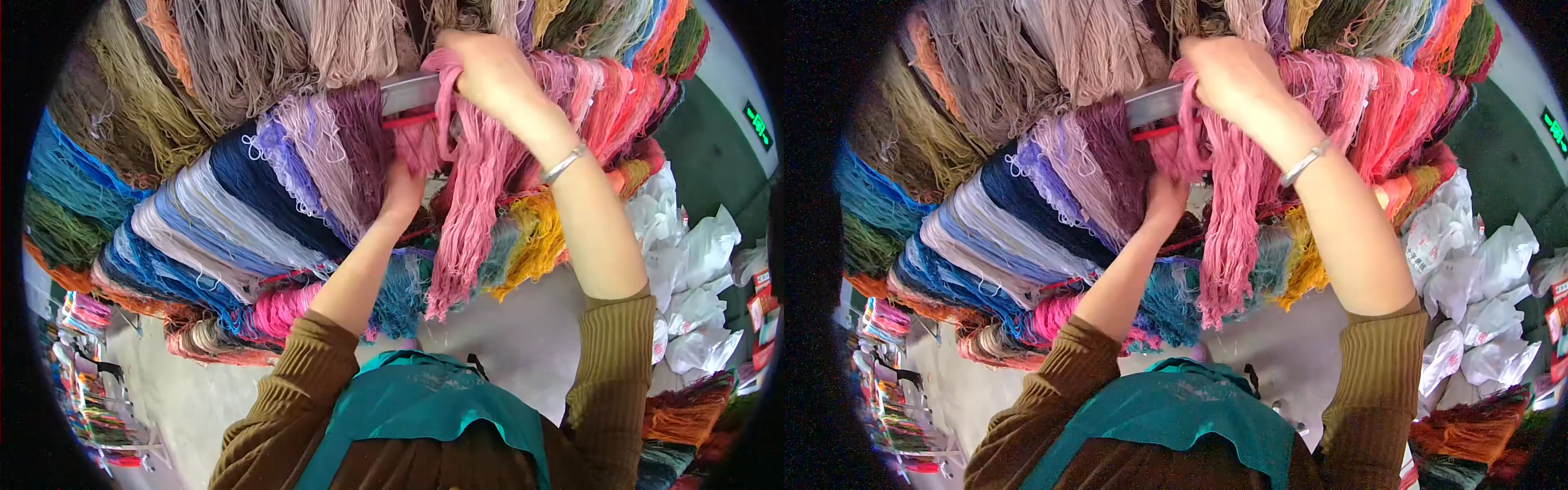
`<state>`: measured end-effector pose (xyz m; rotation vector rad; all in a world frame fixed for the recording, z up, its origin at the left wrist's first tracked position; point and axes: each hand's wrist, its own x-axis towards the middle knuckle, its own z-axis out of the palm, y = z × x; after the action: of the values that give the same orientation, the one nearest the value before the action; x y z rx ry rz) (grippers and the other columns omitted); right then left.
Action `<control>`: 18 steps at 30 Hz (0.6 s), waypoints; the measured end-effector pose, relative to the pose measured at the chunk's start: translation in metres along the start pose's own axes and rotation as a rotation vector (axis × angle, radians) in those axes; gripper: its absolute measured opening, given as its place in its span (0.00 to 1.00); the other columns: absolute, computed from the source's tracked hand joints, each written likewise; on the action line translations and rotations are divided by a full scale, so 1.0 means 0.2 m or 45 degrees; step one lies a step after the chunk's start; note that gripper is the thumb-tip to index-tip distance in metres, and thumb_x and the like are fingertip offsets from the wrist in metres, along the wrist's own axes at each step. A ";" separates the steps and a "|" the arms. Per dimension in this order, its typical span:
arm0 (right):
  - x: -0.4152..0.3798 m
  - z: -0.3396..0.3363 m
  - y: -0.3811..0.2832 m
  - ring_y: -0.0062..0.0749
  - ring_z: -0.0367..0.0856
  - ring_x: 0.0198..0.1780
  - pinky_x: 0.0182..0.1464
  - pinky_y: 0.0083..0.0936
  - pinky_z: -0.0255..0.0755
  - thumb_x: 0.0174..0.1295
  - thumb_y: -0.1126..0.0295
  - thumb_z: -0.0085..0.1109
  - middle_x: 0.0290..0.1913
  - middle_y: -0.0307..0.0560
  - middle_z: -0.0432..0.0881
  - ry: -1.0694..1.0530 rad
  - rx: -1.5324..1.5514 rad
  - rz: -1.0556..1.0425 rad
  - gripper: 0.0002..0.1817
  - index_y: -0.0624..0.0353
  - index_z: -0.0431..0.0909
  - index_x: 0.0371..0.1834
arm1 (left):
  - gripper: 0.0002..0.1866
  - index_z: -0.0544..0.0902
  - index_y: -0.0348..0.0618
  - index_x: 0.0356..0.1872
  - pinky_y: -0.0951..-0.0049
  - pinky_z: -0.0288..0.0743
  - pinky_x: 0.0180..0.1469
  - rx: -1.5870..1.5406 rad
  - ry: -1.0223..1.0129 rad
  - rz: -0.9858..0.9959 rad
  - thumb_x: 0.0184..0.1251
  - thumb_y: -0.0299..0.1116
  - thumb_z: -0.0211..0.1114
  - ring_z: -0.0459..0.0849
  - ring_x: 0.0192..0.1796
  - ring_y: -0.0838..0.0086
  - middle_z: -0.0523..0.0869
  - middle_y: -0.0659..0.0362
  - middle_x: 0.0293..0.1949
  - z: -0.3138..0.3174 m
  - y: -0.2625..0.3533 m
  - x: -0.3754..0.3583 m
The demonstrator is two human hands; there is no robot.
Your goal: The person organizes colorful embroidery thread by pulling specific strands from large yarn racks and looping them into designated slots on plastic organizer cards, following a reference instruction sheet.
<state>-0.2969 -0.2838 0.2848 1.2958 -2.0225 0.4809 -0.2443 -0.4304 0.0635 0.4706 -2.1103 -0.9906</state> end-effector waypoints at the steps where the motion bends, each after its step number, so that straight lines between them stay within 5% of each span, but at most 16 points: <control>1: 0.00 -0.01 -0.03 0.55 0.83 0.40 0.42 0.44 0.77 0.51 0.73 0.56 0.34 0.58 0.83 0.029 -0.111 -0.040 0.09 0.61 0.78 0.35 | 0.19 0.80 0.34 0.47 0.56 0.73 0.52 0.211 -0.134 0.047 0.58 0.36 0.66 0.82 0.50 0.50 0.84 0.38 0.44 0.01 -0.09 -0.02; 2: -0.01 -0.01 -0.07 0.54 0.83 0.39 0.40 0.44 0.77 0.51 0.73 0.56 0.33 0.57 0.83 0.050 -0.214 -0.083 0.07 0.60 0.78 0.34 | 0.19 0.80 0.40 0.51 0.56 0.72 0.53 0.124 -0.179 0.152 0.59 0.33 0.64 0.81 0.52 0.48 0.84 0.41 0.47 0.07 -0.25 0.03; 5: -0.02 -0.01 -0.10 0.52 0.84 0.35 0.36 0.44 0.78 0.52 0.73 0.55 0.31 0.55 0.83 0.151 -0.306 -0.159 0.06 0.58 0.78 0.34 | 0.19 0.78 0.36 0.53 0.57 0.71 0.56 0.082 -0.271 -0.332 0.60 0.32 0.61 0.80 0.54 0.49 0.83 0.40 0.49 0.02 -0.24 0.09; 6: -0.02 -0.03 -0.09 0.52 0.84 0.36 0.37 0.44 0.78 0.51 0.74 0.55 0.30 0.55 0.83 0.143 -0.272 -0.121 0.07 0.58 0.78 0.34 | 0.18 0.77 0.38 0.55 0.61 0.73 0.55 -0.011 -0.221 -0.549 0.63 0.30 0.57 0.80 0.54 0.52 0.83 0.45 0.51 -0.18 0.13 -0.06; 8: -0.02 -0.03 -0.02 0.54 0.83 0.39 0.42 0.43 0.77 0.50 0.74 0.55 0.32 0.58 0.83 0.152 -0.099 0.027 0.11 0.57 0.81 0.37 | 0.18 0.76 0.40 0.56 0.64 0.73 0.55 -1.180 0.176 -0.619 0.65 0.28 0.54 0.81 0.53 0.57 0.82 0.49 0.51 -0.07 -0.22 -0.11; 10: -0.01 0.02 0.09 0.55 0.82 0.40 0.44 0.43 0.76 0.50 0.74 0.55 0.34 0.58 0.83 0.237 0.105 0.050 0.13 0.56 0.82 0.39 | 0.16 0.76 0.41 0.55 0.66 0.74 0.54 -1.419 0.357 -0.509 0.66 0.26 0.52 0.81 0.51 0.60 0.82 0.53 0.50 -0.04 -0.41 -0.20; 14: 0.01 0.00 0.12 0.55 0.81 0.42 0.45 0.42 0.75 0.52 0.72 0.56 0.36 0.58 0.83 0.226 0.303 0.127 0.13 0.56 0.83 0.41 | 0.13 0.78 0.40 0.49 0.67 0.74 0.50 -0.049 0.221 0.031 0.66 0.22 0.50 0.82 0.46 0.65 0.83 0.58 0.45 -0.11 -0.53 -0.38; 16: 0.01 -0.04 0.09 0.55 0.82 0.41 0.45 0.42 0.75 0.52 0.71 0.58 0.35 0.61 0.83 0.158 0.378 0.200 0.12 0.59 0.83 0.39 | 0.08 0.79 0.37 0.34 0.61 0.74 0.42 -0.687 0.101 -0.182 0.65 0.23 0.50 0.82 0.39 0.58 0.84 0.56 0.34 -0.30 0.07 -0.37; 18: 0.03 -0.15 -0.01 0.56 0.83 0.41 0.46 0.42 0.75 0.51 0.71 0.62 0.35 0.67 0.82 0.003 0.499 0.349 0.12 0.65 0.83 0.37 | 0.08 0.79 0.35 0.31 0.58 0.73 0.41 -0.166 0.017 0.378 0.64 0.24 0.52 0.81 0.39 0.51 0.83 0.49 0.32 -0.29 0.04 -0.32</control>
<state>-0.2854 -0.2699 0.3110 1.2347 -2.1865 1.0479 -0.1587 -0.4171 0.0646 0.0939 -2.0156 -0.9395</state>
